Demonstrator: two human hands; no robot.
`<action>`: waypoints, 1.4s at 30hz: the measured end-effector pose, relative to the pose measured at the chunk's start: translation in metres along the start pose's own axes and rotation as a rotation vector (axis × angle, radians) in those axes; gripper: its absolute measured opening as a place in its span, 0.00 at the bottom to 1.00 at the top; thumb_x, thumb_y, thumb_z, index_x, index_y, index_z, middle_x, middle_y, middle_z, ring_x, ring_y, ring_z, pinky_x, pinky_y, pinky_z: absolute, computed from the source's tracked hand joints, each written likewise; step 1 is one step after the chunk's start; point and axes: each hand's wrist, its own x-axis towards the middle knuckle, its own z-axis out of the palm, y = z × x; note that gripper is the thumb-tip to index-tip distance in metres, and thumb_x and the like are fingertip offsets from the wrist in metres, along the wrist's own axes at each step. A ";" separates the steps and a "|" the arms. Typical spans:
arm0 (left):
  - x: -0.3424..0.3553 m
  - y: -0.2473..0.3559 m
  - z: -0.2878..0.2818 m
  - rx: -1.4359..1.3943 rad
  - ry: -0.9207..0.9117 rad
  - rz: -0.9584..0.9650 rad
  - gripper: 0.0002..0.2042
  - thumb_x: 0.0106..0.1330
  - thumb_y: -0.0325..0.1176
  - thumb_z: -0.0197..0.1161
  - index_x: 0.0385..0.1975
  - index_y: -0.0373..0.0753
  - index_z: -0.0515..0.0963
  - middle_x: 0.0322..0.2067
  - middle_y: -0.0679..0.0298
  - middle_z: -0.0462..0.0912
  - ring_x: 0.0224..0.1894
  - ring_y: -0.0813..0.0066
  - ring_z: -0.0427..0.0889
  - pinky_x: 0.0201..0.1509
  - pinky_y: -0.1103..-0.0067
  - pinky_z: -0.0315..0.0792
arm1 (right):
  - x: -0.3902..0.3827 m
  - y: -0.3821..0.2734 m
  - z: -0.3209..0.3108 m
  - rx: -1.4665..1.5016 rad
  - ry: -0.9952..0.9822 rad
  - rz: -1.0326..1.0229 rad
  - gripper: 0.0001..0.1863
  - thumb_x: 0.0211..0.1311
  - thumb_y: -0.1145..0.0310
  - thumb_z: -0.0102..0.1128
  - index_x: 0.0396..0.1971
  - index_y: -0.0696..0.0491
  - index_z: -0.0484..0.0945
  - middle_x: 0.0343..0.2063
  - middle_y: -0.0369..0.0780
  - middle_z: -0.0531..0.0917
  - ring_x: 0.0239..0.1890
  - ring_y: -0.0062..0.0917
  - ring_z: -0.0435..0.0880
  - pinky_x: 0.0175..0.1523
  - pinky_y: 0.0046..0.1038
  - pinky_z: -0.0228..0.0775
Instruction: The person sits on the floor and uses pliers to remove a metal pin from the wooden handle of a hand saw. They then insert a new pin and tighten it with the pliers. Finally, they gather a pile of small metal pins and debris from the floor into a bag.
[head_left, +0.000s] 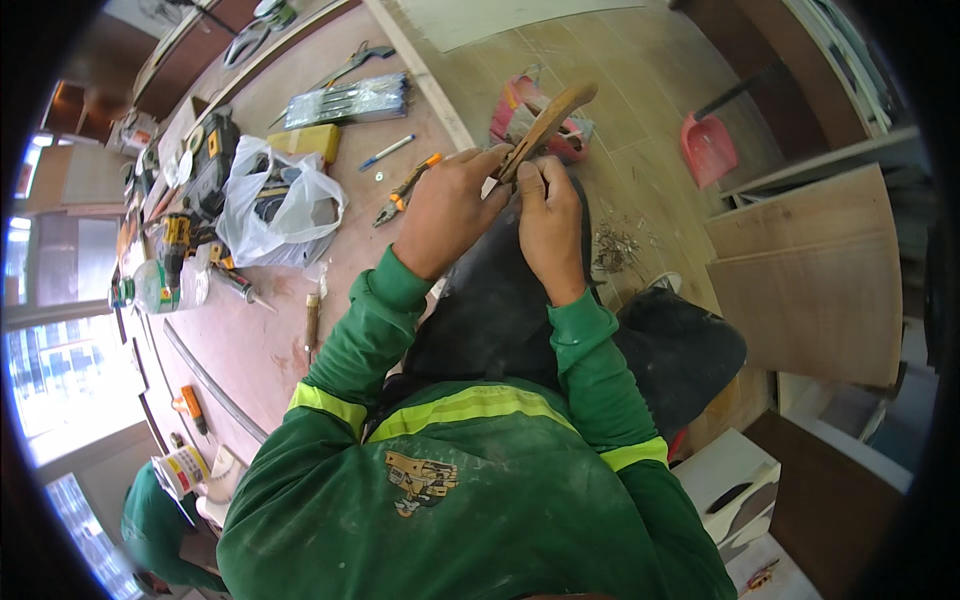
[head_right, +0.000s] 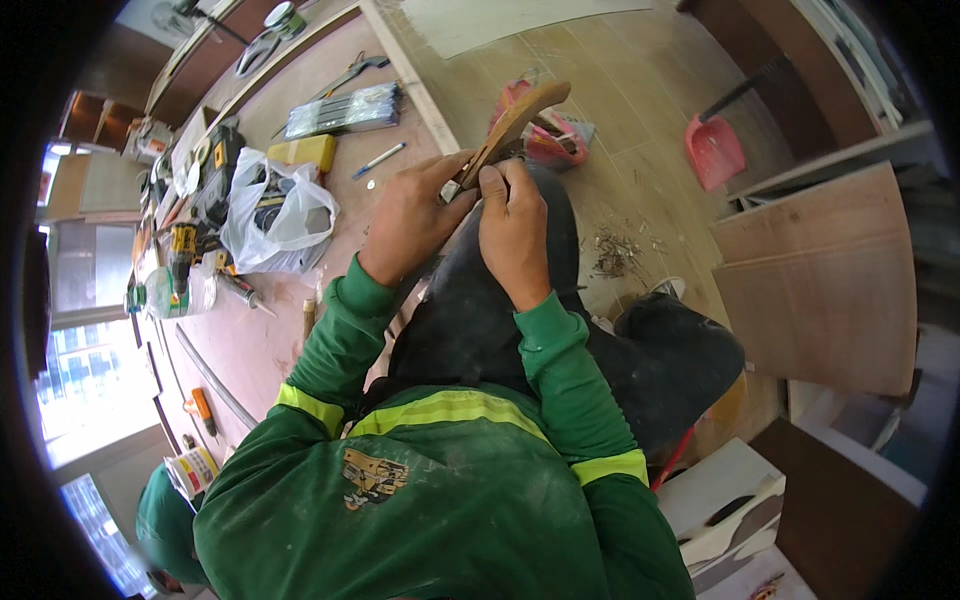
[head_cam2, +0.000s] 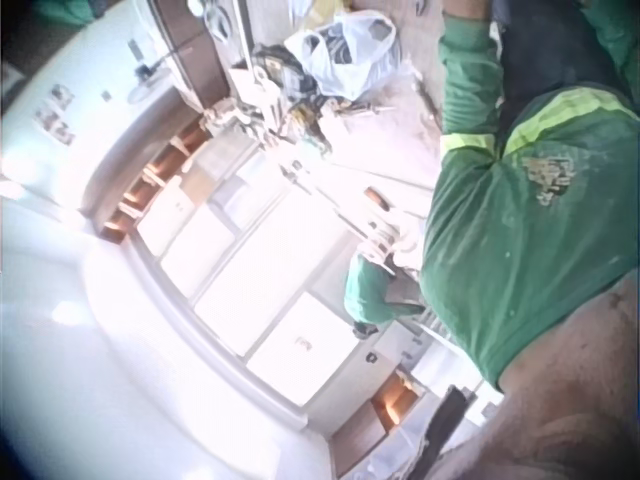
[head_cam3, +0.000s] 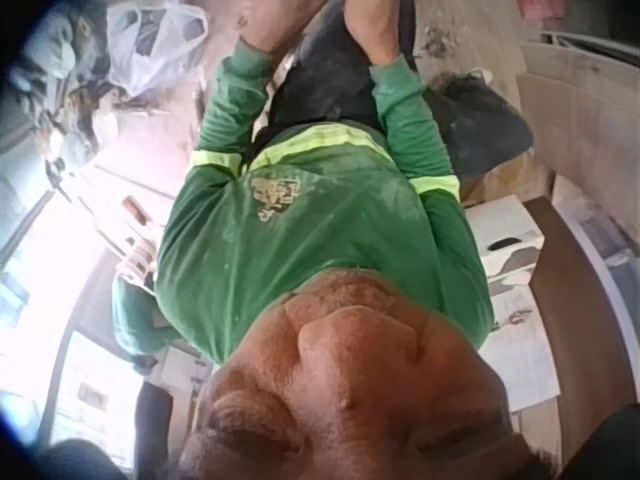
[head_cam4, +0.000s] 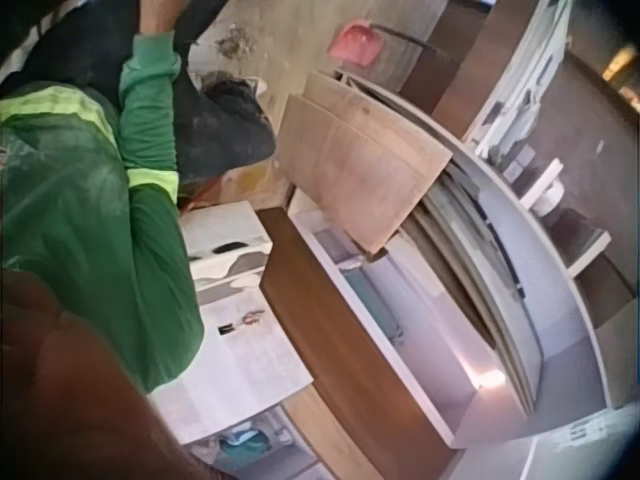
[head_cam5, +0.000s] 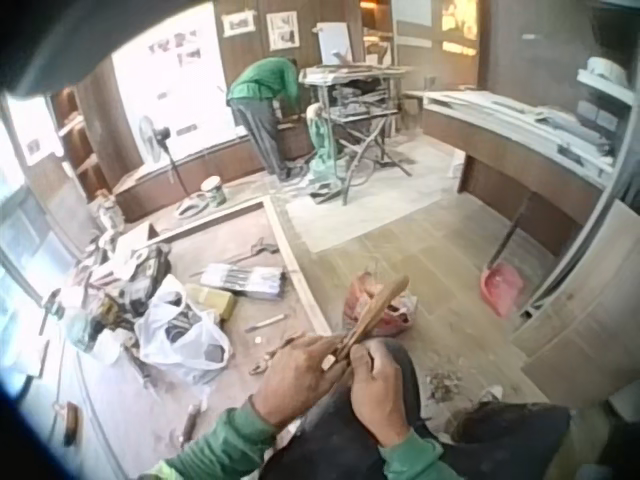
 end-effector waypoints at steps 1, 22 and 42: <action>0.004 0.005 0.004 -0.048 -0.026 0.002 0.21 0.65 0.31 0.72 0.58 0.35 0.85 0.40 0.49 0.89 0.37 0.53 0.91 0.44 0.65 0.83 | -0.001 0.000 -0.009 -0.091 0.063 -0.106 0.10 0.82 0.66 0.59 0.43 0.58 0.78 0.28 0.43 0.81 0.31 0.37 0.81 0.43 0.40 0.75; 0.016 0.010 0.068 -0.265 -0.314 -0.091 0.25 0.64 0.34 0.76 0.61 0.33 0.84 0.45 0.50 0.91 0.44 0.62 0.88 0.52 0.69 0.80 | -0.024 0.027 -0.066 0.068 0.263 0.133 0.06 0.73 0.74 0.65 0.46 0.58 0.80 0.42 0.47 0.85 0.46 0.39 0.86 0.54 0.39 0.77; 0.017 0.000 0.065 -0.387 -0.373 -0.261 0.25 0.64 0.38 0.78 0.60 0.34 0.86 0.41 0.53 0.93 0.38 0.72 0.87 0.48 0.71 0.81 | -0.031 0.035 -0.060 -0.032 0.190 -0.129 0.15 0.73 0.79 0.57 0.57 0.56 0.81 0.48 0.46 0.80 0.52 0.39 0.82 0.61 0.38 0.75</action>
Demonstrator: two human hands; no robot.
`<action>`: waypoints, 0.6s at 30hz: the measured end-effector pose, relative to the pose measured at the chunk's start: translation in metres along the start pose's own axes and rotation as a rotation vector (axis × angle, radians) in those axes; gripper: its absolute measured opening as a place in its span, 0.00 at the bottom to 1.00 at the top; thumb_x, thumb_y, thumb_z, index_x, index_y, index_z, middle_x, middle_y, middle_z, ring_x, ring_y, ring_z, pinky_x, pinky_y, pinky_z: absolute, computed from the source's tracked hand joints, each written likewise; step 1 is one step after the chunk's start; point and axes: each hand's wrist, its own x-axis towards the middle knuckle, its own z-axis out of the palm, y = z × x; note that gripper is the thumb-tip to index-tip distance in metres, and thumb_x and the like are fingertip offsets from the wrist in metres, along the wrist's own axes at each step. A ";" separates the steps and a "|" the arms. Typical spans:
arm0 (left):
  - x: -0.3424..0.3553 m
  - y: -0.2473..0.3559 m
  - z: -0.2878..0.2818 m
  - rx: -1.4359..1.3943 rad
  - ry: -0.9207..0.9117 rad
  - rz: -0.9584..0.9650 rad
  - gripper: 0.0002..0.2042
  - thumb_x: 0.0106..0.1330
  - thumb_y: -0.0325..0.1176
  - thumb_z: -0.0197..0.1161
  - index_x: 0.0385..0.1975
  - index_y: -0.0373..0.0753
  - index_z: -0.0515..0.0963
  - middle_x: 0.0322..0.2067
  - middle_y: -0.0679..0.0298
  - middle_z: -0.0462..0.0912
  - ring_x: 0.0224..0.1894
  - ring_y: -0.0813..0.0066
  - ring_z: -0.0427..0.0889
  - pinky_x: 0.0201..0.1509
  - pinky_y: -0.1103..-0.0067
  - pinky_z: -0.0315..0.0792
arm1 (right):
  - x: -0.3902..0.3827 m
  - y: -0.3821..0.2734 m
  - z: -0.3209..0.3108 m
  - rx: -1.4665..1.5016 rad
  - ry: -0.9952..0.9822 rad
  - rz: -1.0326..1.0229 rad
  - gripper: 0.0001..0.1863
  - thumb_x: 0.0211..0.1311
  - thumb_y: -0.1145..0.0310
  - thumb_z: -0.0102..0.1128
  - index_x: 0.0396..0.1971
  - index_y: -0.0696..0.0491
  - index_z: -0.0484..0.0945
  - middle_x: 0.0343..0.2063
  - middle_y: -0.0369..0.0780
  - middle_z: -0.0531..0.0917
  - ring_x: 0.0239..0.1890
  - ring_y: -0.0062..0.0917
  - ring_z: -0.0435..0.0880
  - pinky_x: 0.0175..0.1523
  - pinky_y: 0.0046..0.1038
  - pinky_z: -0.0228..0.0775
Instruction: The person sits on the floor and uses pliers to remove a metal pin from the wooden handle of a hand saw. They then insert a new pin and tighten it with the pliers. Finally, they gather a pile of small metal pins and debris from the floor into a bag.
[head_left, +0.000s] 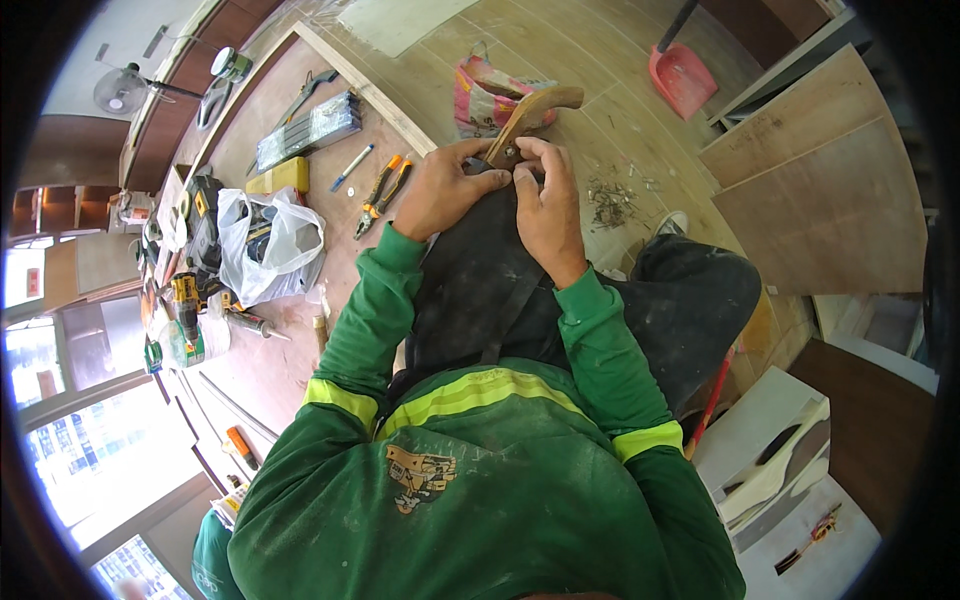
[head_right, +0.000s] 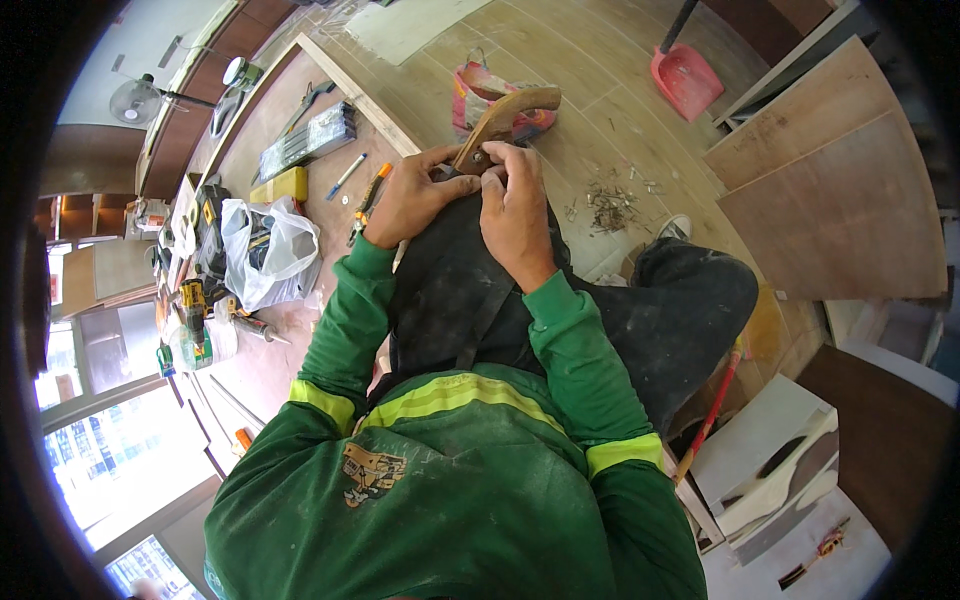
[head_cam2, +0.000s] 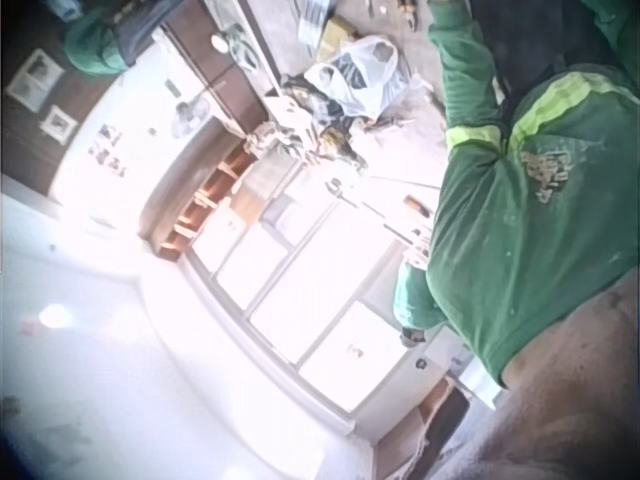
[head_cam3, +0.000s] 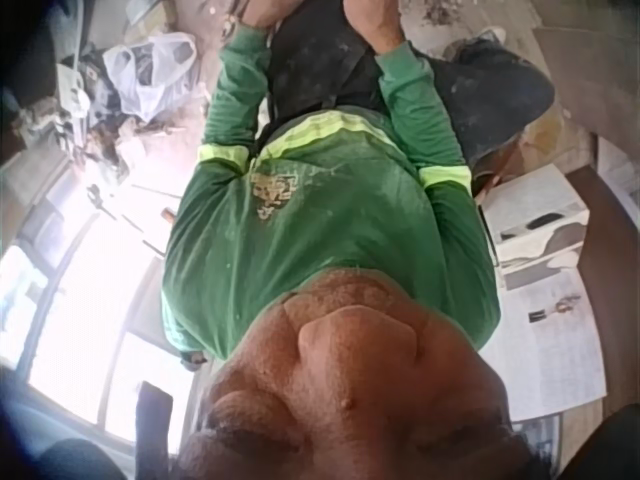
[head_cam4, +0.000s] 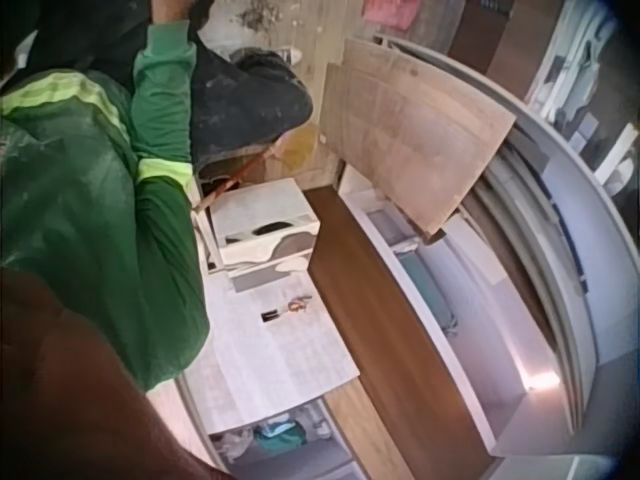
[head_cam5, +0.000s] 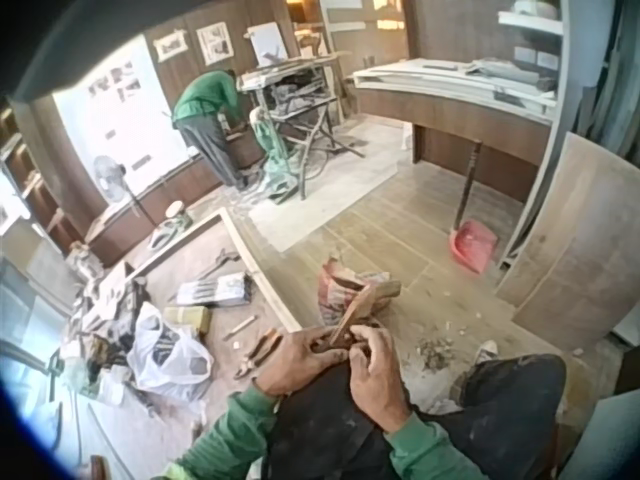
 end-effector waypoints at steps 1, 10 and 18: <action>0.000 0.000 0.000 -0.005 -0.002 -0.001 0.25 0.65 0.38 0.78 0.60 0.34 0.86 0.41 0.54 0.93 0.38 0.74 0.86 0.48 0.71 0.81 | -0.001 -0.001 0.001 0.018 0.019 0.072 0.16 0.73 0.79 0.57 0.57 0.56 0.81 0.48 0.46 0.80 0.52 0.39 0.82 0.61 0.38 0.75; 0.003 -0.007 -0.002 -0.049 -0.032 -0.014 0.25 0.66 0.39 0.78 0.61 0.34 0.86 0.38 0.58 0.92 0.37 0.78 0.83 0.46 0.73 0.80 | 0.000 -0.002 0.002 0.175 0.026 0.165 0.15 0.74 0.76 0.58 0.57 0.56 0.83 0.50 0.45 0.79 0.53 0.37 0.81 0.61 0.36 0.74; 0.005 -0.006 -0.004 -0.050 -0.050 -0.026 0.26 0.67 0.39 0.78 0.62 0.34 0.85 0.39 0.59 0.92 0.36 0.78 0.83 0.45 0.73 0.80 | 0.002 0.006 0.003 0.215 -0.010 0.176 0.14 0.76 0.71 0.60 0.56 0.56 0.84 0.46 0.43 0.82 0.52 0.34 0.82 0.59 0.34 0.75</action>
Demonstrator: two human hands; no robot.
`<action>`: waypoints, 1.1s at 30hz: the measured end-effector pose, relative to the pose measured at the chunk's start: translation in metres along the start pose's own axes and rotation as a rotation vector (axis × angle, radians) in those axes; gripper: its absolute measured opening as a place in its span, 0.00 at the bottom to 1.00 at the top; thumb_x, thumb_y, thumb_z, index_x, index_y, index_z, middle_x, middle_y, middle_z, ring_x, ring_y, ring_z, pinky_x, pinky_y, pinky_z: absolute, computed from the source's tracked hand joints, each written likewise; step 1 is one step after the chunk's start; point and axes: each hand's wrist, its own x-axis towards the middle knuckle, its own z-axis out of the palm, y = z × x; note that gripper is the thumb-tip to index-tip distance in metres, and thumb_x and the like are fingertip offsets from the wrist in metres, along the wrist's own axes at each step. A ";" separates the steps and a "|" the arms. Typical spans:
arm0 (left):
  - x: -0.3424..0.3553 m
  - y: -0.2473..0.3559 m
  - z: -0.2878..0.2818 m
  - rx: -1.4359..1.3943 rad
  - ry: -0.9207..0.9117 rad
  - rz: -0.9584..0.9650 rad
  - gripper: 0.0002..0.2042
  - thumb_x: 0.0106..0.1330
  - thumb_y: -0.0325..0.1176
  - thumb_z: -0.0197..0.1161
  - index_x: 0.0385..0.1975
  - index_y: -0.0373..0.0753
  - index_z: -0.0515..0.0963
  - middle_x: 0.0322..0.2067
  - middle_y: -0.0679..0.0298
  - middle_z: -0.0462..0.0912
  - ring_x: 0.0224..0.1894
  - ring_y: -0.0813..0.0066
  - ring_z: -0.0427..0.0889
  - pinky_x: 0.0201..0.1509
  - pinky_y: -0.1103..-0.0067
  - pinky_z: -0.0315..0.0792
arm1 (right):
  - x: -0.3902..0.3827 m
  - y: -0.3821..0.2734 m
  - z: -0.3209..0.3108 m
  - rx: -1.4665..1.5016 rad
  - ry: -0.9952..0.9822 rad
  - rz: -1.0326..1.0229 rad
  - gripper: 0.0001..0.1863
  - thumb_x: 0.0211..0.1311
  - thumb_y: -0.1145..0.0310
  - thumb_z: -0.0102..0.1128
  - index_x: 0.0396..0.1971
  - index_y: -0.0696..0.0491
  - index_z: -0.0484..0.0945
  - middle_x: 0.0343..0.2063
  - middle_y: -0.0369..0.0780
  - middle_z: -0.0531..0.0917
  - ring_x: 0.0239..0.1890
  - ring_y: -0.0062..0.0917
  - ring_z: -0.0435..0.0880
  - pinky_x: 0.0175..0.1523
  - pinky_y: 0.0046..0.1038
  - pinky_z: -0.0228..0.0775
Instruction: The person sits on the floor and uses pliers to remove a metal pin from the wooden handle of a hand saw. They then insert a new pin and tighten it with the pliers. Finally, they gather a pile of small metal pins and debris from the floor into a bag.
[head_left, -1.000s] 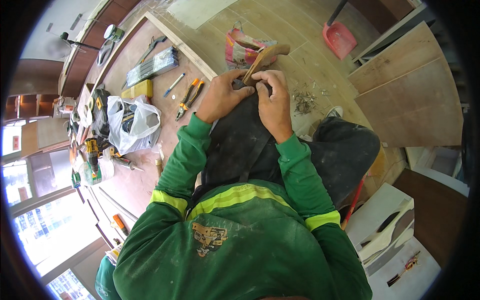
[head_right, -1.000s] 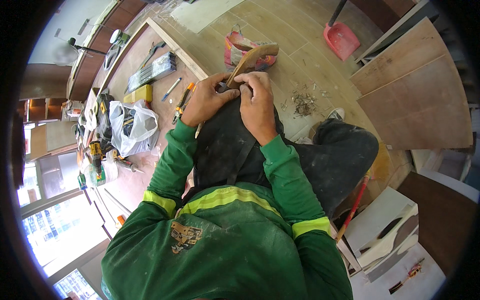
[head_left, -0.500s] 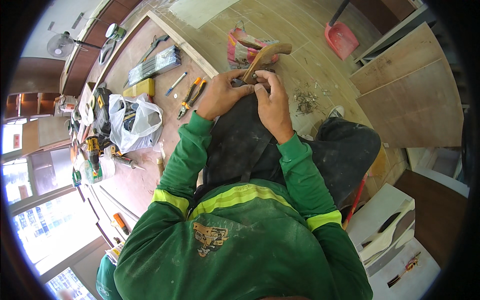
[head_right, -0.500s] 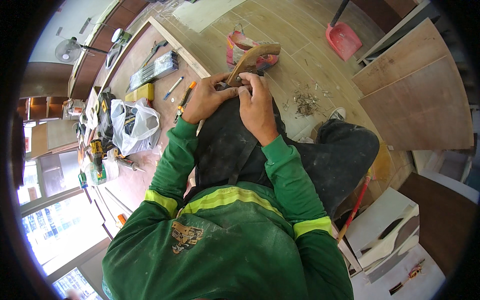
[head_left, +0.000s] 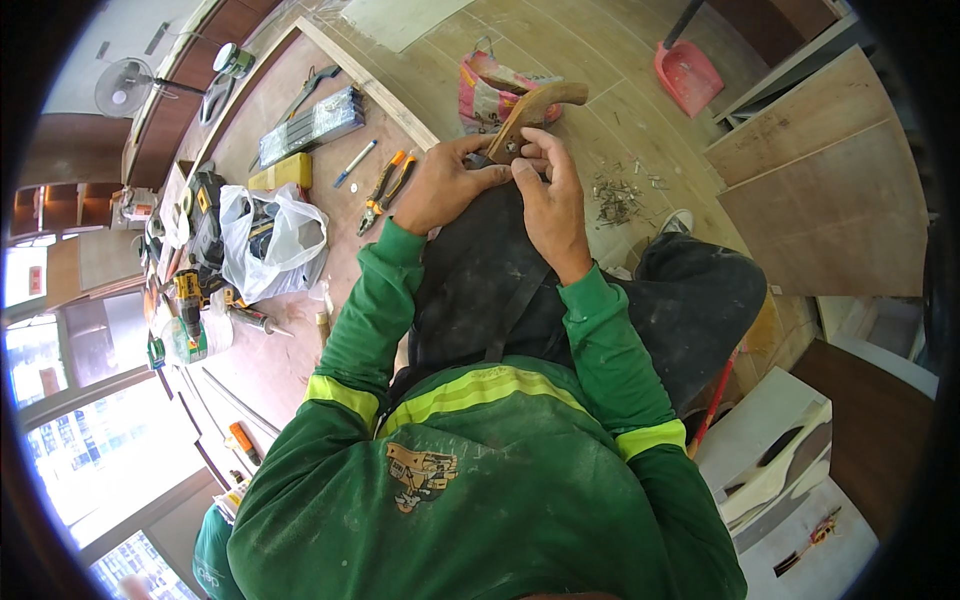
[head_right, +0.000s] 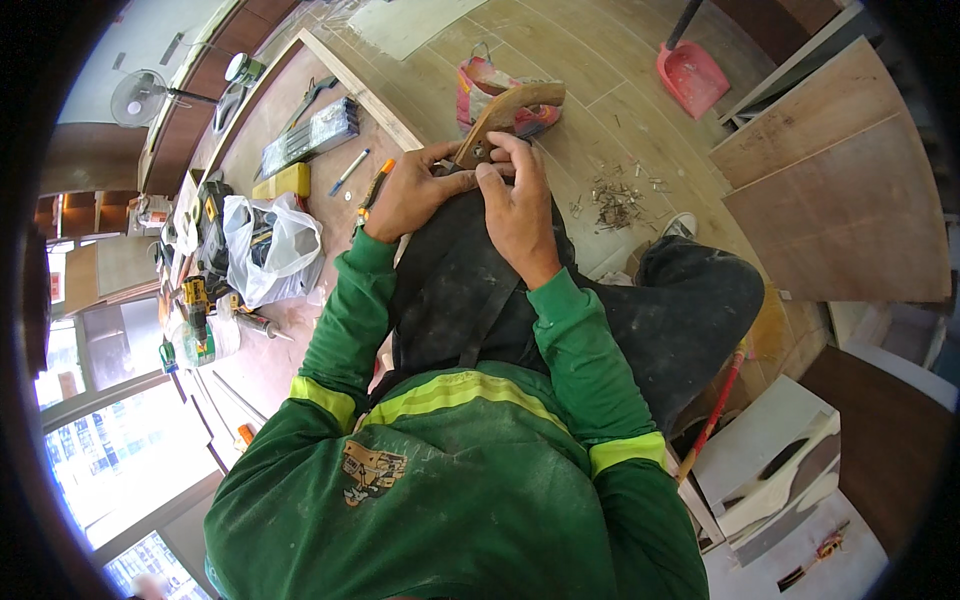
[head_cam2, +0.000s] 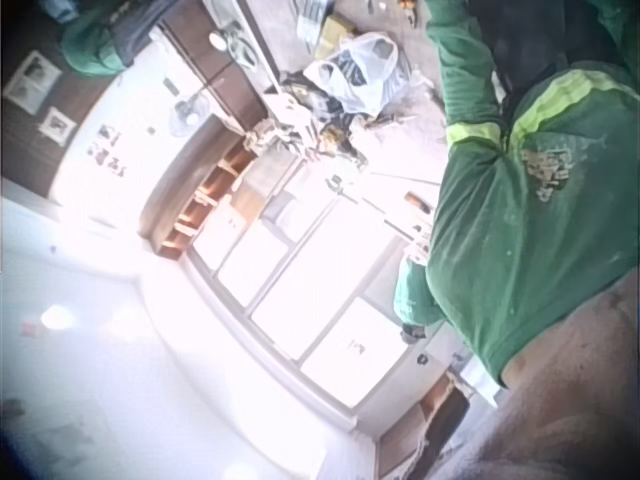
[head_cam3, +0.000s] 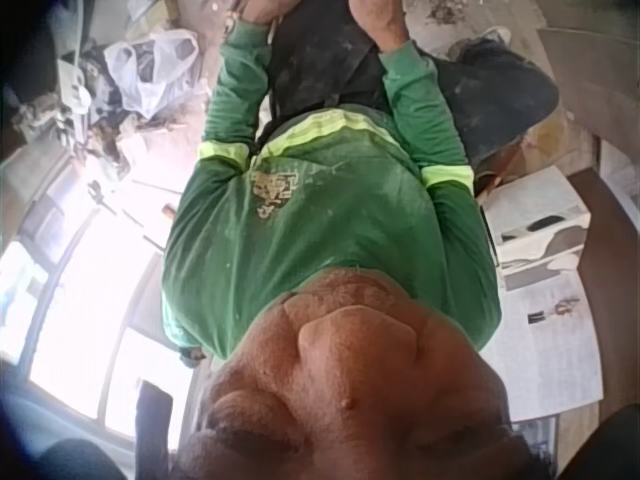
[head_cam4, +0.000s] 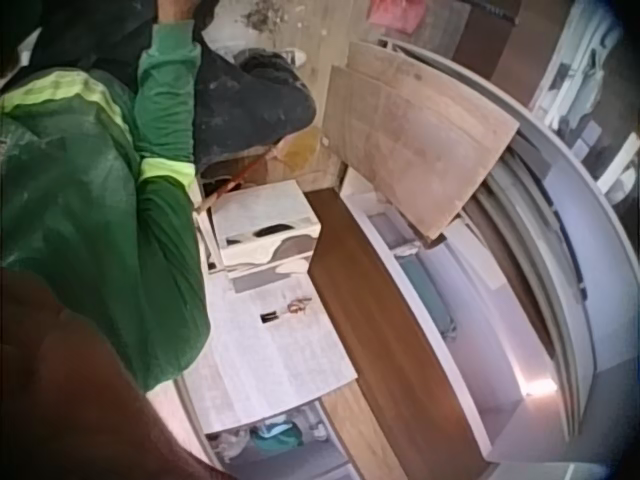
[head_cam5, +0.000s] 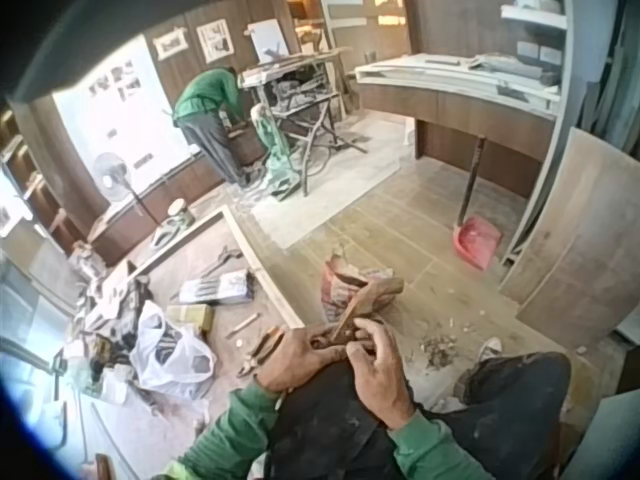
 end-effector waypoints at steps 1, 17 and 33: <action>0.000 -0.001 0.000 -0.011 0.005 0.002 0.26 0.67 0.39 0.78 0.62 0.34 0.85 0.38 0.59 0.92 0.36 0.78 0.83 0.45 0.73 0.80 | 0.000 0.001 0.003 0.088 0.036 0.109 0.14 0.76 0.71 0.60 0.56 0.56 0.84 0.46 0.43 0.82 0.52 0.34 0.83 0.59 0.34 0.75; 0.000 -0.006 0.003 -0.016 0.027 0.024 0.25 0.66 0.39 0.78 0.62 0.35 0.86 0.33 0.60 0.90 0.33 0.80 0.81 0.41 0.74 0.78 | 0.004 0.008 -0.004 0.064 -0.067 -0.010 0.15 0.77 0.68 0.63 0.56 0.59 0.83 0.45 0.41 0.85 0.48 0.27 0.83 0.57 0.30 0.76; -0.003 0.010 0.002 0.075 -0.002 -0.026 0.25 0.68 0.36 0.78 0.64 0.36 0.85 0.37 0.66 0.91 0.37 0.84 0.82 0.43 0.80 0.79 | 0.011 0.007 0.001 -0.086 0.048 0.191 0.13 0.75 0.65 0.69 0.48 0.58 0.83 0.43 0.43 0.86 0.44 0.27 0.84 0.49 0.32 0.79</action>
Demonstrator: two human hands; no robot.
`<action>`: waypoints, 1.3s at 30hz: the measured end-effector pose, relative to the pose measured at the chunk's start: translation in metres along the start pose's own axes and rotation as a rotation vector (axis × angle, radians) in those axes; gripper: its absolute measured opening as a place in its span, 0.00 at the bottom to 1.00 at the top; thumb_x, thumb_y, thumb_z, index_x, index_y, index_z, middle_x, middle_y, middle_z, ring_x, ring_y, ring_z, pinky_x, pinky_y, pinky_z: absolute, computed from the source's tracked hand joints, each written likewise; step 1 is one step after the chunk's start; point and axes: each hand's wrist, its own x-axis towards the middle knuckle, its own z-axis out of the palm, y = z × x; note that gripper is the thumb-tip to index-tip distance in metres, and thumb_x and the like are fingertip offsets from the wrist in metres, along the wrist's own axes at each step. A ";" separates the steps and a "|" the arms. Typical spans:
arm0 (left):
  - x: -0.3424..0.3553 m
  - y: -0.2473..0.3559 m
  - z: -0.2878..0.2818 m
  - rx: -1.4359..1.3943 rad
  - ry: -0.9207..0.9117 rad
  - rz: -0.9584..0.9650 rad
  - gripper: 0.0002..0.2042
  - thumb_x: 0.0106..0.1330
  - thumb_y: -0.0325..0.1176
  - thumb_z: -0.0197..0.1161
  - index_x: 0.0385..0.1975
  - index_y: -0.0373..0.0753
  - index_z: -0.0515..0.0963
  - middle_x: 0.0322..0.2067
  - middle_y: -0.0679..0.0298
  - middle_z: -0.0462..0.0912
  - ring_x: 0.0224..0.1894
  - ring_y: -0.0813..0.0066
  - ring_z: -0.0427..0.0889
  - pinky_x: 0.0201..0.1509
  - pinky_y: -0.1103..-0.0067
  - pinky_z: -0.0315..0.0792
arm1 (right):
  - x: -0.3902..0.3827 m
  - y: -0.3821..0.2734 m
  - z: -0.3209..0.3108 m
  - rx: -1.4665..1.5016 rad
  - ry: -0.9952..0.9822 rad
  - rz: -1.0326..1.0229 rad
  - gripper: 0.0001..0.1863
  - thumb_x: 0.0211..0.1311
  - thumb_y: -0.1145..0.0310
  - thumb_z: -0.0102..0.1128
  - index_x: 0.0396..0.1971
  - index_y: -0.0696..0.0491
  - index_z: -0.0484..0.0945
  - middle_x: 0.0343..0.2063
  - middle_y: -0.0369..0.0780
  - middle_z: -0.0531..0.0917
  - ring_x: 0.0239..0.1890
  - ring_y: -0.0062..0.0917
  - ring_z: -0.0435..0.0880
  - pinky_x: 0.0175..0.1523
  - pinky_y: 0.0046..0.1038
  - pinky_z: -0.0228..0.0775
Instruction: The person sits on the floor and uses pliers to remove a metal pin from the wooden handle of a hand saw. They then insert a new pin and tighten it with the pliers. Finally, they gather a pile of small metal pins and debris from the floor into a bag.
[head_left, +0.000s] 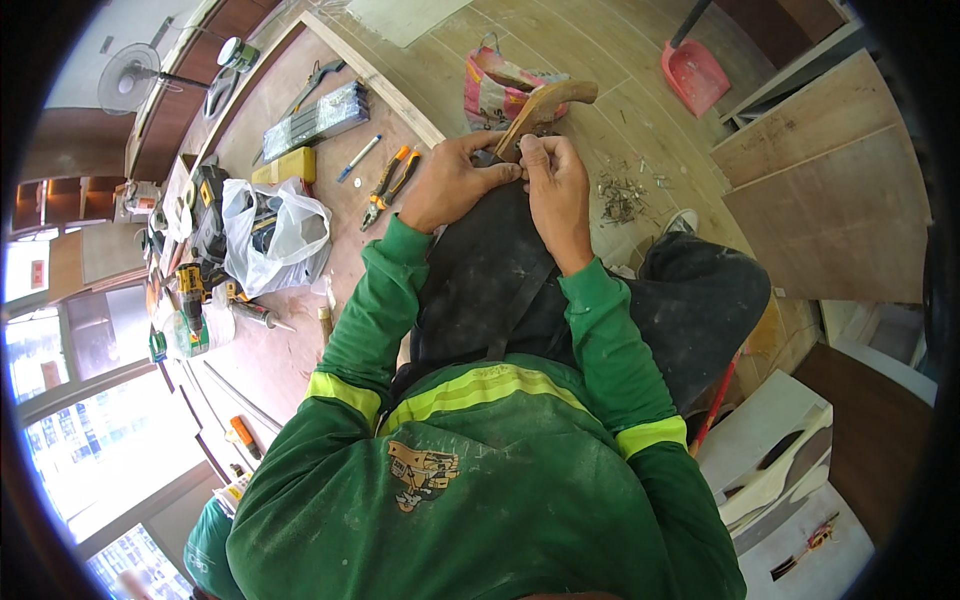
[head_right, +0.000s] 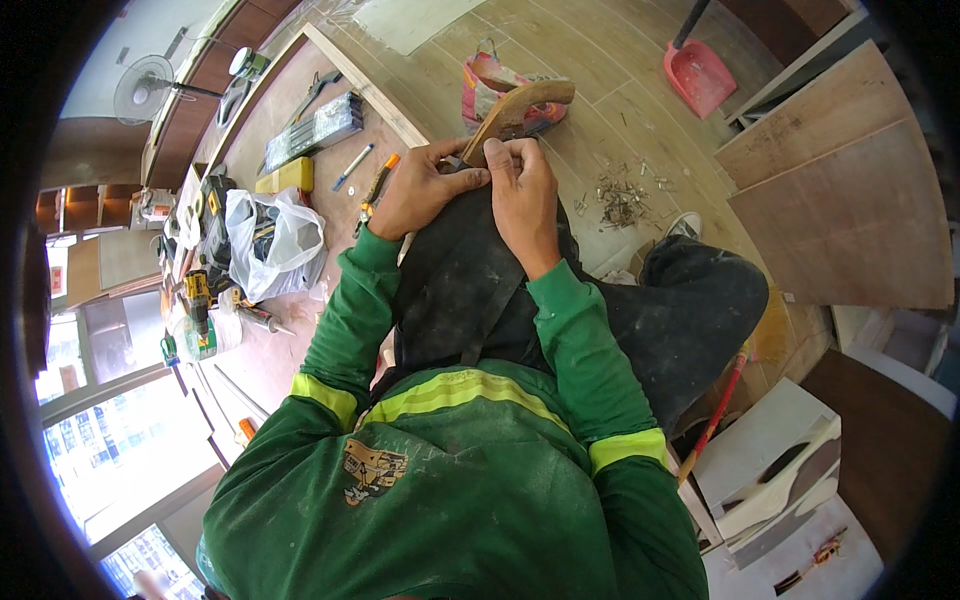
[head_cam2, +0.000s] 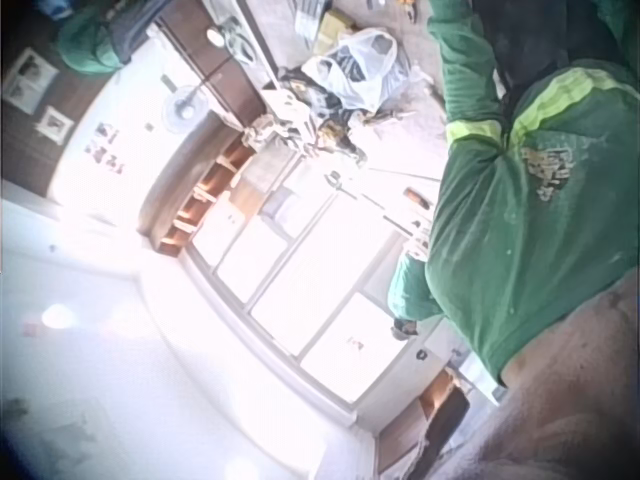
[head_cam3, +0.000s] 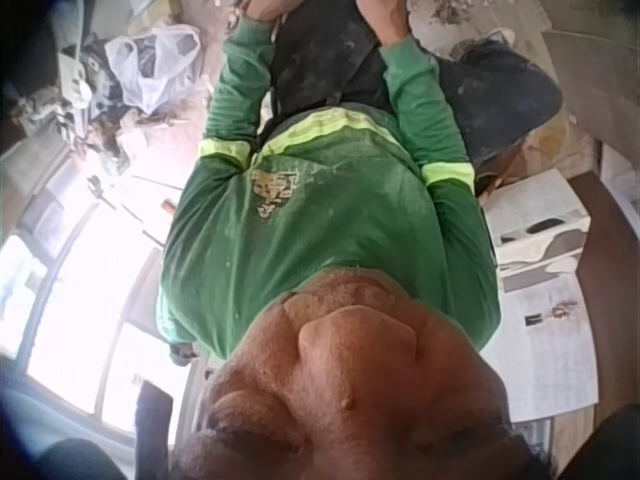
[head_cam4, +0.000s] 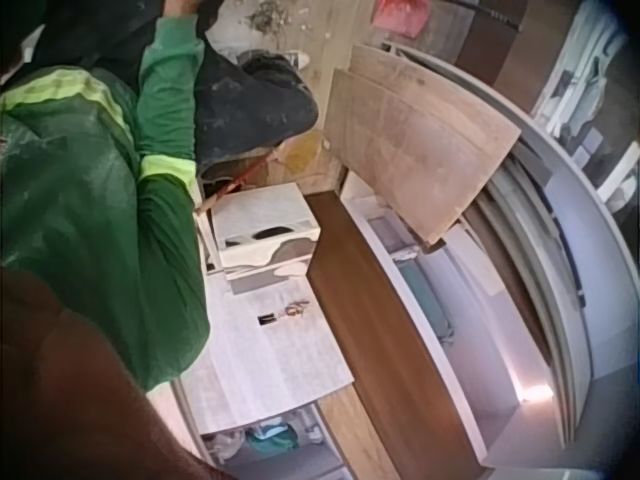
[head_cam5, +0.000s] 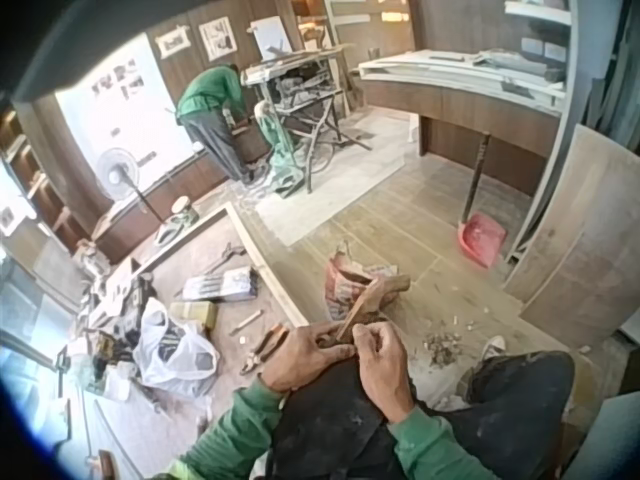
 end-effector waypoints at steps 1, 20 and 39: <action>0.000 -0.001 0.000 -0.007 0.005 0.006 0.25 0.68 0.36 0.78 0.64 0.36 0.85 0.37 0.66 0.91 0.37 0.84 0.82 0.43 0.80 0.79 | 0.001 -0.002 -0.002 -0.075 -0.042 0.032 0.13 0.75 0.65 0.69 0.49 0.58 0.82 0.43 0.43 0.86 0.44 0.27 0.84 0.50 0.33 0.80; 0.003 -0.014 0.003 -0.060 0.004 0.027 0.25 0.68 0.34 0.77 0.64 0.33 0.84 0.37 0.67 0.89 0.37 0.86 0.80 0.42 0.81 0.77 | -0.004 -0.006 0.006 -0.175 0.081 -0.422 0.15 0.79 0.60 0.63 0.49 0.58 0.78 0.37 0.52 0.85 0.40 0.50 0.86 0.47 0.47 0.77; 0.008 -0.016 0.002 -0.070 -0.070 -0.026 0.21 0.69 0.34 0.78 0.59 0.33 0.87 0.43 0.66 0.92 0.43 0.83 0.84 0.49 0.79 0.79 | 0.003 -0.006 -0.012 -0.649 0.007 -0.754 0.12 0.64 0.79 0.62 0.45 0.53 0.75 0.42 0.43 0.79 0.47 0.45 0.81 0.53 0.47 0.74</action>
